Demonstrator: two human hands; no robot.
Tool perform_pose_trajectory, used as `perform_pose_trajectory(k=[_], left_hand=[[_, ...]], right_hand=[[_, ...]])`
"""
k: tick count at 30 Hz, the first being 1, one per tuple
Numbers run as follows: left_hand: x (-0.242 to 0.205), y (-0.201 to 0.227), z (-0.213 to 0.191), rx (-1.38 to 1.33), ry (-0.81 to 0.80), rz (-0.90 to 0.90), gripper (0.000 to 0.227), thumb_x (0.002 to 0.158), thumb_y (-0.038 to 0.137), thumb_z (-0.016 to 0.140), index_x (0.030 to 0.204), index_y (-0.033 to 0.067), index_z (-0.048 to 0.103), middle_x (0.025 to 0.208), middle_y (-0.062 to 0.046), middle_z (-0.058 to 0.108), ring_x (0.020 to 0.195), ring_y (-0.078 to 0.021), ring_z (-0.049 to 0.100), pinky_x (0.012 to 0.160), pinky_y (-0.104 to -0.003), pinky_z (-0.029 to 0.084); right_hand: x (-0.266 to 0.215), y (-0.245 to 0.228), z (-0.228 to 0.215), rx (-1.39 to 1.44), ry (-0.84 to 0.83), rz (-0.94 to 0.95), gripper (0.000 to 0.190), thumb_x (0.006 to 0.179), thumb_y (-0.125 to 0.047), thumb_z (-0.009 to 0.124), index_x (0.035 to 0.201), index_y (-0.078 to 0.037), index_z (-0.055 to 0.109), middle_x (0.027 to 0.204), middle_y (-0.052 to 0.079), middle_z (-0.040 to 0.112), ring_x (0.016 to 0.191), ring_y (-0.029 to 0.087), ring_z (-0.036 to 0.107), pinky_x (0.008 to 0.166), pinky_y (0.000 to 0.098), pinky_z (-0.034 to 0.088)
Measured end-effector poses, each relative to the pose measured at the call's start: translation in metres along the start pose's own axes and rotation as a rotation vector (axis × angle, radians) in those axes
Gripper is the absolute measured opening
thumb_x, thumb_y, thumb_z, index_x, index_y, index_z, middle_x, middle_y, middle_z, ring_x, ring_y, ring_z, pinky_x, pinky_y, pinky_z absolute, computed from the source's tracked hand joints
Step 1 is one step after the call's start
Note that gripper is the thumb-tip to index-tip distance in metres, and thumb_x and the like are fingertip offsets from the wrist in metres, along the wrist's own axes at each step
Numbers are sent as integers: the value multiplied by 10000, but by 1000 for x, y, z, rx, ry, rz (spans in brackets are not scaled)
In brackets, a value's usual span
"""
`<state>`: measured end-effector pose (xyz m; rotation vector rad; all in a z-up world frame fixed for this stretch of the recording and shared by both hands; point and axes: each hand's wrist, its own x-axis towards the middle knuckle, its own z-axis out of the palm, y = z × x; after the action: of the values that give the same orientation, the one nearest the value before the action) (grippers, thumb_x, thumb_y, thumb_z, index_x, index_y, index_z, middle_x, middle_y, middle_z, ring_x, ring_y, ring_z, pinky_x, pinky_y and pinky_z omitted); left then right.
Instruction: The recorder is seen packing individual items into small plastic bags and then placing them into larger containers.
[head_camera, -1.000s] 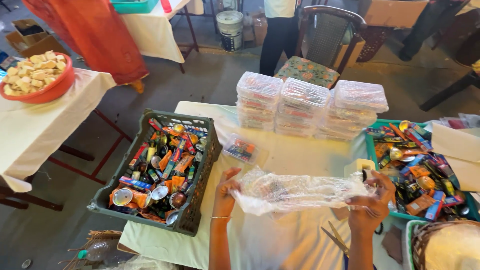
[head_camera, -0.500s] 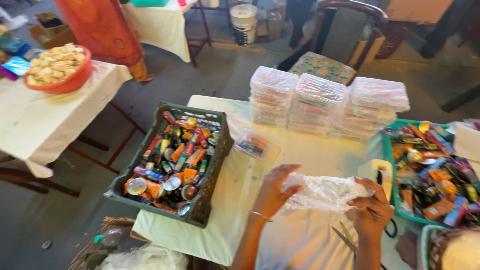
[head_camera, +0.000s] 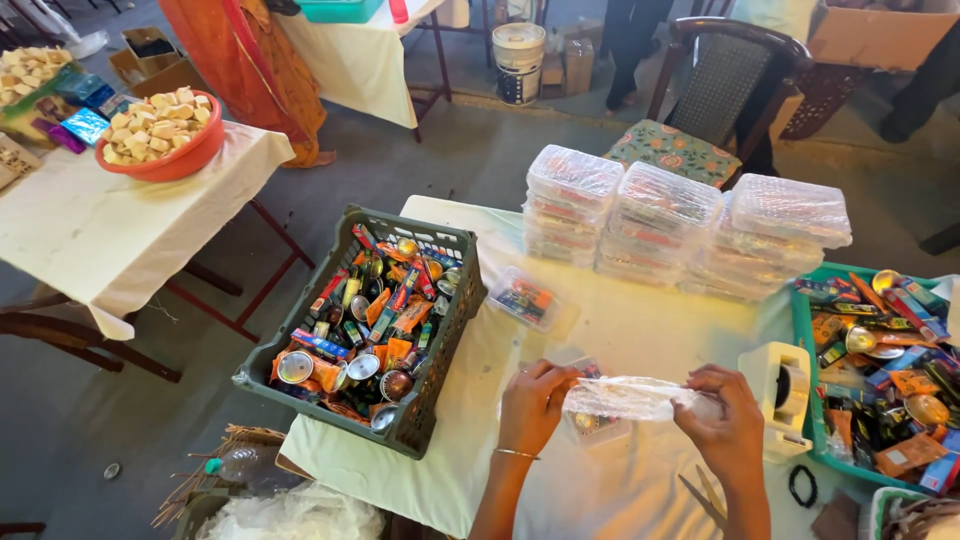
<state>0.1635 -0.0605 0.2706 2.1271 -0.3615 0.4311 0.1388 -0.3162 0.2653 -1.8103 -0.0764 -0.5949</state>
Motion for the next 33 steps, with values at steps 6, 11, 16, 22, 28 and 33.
perform_pose_trajectory(k=[6, 11, 16, 22, 28, 33], left_hand=[[-8, -16, 3, -28, -126, -229, 251, 893, 81, 686, 1104, 186, 770, 984, -42, 715, 896, -268, 711, 774, -391, 568], [19, 31, -17, -77, -73, 339, 740, 688, 249, 843, 1354, 62, 582, 1167, -192, 690, 1032, -376, 660, 855, -461, 509], [22, 21, 40, -259, -318, -62, 517, 930, 159, 726, 1430, 97, 610, 921, -134, 747, 850, -304, 737, 762, -389, 568], [19, 34, 53, -597, -175, -413, 307, 965, 158, 642, 1230, 3, 652, 779, -81, 703, 597, -127, 648, 489, -311, 516], [12, 30, 57, -569, -76, -401, 273, 995, 273, 719, 1034, 3, 702, 643, -52, 586, 541, -85, 558, 468, -283, 476], [-3, -39, 108, -912, -74, -447, 385, 1142, 316, 635, 933, -1, 698, 771, -4, 514, 694, -55, 444, 612, -251, 363]], right_hand=[[-1, 10, 10, -29, 53, 118, 266, 812, 54, 745, 1062, -10, 679, 1135, 101, 716, 989, 158, 672, 865, 282, 552], [25, -29, 22, -202, -95, -143, 284, 776, 33, 755, 1040, -70, 738, 1117, 86, 757, 1016, 210, 719, 888, 307, 555], [28, -61, 48, -345, -24, -365, 393, 723, 2, 785, 1101, -83, 723, 1182, 108, 725, 1145, 263, 676, 973, 365, 531], [4, 9, 58, 17, 191, 106, 470, 814, -63, 810, 1237, 7, 618, 1156, 103, 684, 1000, 127, 684, 832, 268, 567], [-1, 8, 59, -147, 132, 309, 400, 850, -75, 806, 1229, 12, 710, 1040, 94, 758, 874, 169, 721, 811, 275, 569], [18, -16, 59, 327, 9, 351, 294, 814, -48, 770, 1101, -52, 706, 1032, 54, 724, 958, 130, 692, 879, 268, 540]])
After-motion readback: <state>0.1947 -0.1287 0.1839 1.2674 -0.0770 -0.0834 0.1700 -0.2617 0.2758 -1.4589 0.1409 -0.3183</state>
